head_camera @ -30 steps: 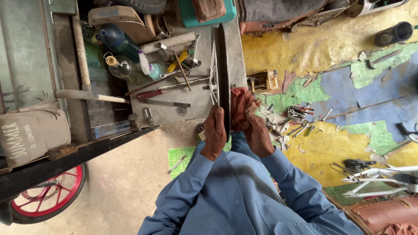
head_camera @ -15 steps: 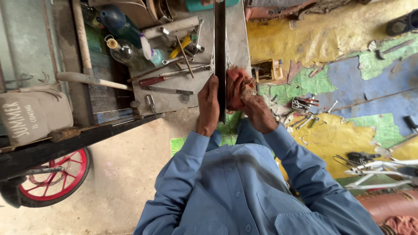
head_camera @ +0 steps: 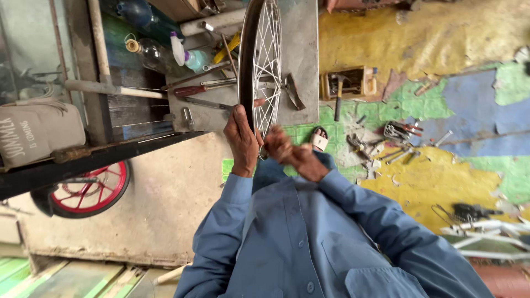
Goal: The person removes the tire from a bicycle wheel rim using a tire lever, then wipes the rim with a cloth. The person then uses a spoke wrench to adjust the wheel's spokes.
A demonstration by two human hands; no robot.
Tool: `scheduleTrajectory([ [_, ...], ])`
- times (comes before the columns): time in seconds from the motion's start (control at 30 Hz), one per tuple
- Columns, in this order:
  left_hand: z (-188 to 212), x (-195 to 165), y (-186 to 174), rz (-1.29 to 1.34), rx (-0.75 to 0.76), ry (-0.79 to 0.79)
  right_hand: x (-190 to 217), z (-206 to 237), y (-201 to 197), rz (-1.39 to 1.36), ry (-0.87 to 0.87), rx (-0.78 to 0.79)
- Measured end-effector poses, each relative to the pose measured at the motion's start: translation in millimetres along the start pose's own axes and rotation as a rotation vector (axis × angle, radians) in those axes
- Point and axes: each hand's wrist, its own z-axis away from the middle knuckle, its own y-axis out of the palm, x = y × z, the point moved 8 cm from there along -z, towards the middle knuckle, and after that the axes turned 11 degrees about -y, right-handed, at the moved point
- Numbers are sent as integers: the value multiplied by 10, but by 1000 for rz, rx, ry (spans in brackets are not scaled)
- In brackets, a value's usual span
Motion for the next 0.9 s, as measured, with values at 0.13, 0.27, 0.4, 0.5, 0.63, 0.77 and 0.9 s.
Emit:
scheduleTrajectory([
  [0.13, 89, -13, 51, -135, -181, 118, -361, -73, 287, 78, 389, 182],
  [0.27, 162, -128, 78, -289, -282, 269, -441, -174, 353, 102, 403, 214],
  [0.4, 123, -117, 19, -263, -322, 312, -576, -47, 160, 81, 461, 233],
  [0.5, 62, 28, -113, -121, -304, 246, -491, 45, -58, 137, 246, 292],
  [0.63, 96, 205, -239, -248, -411, 191, -435, 146, -367, 565, 126, 269],
  [0.77, 158, 184, -95, -339, -374, 282, -261, 1, -335, 605, -53, 157],
  [0.9, 259, 88, 80, -347, -277, 298, -358, -281, -35, 467, 19, 260],
])
